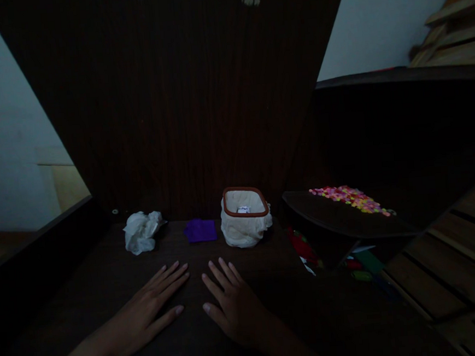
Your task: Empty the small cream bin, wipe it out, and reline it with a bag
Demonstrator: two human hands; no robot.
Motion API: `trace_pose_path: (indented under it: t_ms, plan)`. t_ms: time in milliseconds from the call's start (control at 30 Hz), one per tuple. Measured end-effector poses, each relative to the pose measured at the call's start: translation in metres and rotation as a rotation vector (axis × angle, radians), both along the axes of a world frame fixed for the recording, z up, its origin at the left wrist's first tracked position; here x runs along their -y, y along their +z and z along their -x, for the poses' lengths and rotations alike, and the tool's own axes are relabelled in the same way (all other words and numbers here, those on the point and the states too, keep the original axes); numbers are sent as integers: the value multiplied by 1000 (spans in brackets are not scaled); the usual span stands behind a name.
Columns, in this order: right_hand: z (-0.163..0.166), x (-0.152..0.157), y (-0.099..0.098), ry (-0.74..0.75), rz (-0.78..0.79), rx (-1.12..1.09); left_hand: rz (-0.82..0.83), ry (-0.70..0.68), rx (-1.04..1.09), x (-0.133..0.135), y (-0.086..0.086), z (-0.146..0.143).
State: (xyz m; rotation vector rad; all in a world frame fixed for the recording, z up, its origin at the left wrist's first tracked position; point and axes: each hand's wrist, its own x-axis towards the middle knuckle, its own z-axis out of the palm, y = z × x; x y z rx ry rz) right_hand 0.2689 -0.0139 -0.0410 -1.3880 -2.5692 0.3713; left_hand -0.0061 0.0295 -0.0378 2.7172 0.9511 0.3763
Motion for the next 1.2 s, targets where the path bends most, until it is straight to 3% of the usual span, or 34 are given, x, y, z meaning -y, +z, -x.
trace_pose_path:
  t_ms: [833,1200]
  plan:
    - [3,1,6,-6,29,47,-47,2,-52,0,-3,0]
    - [1,0,-1,6,-42,25,-61,0,-21,-1,-5,1]
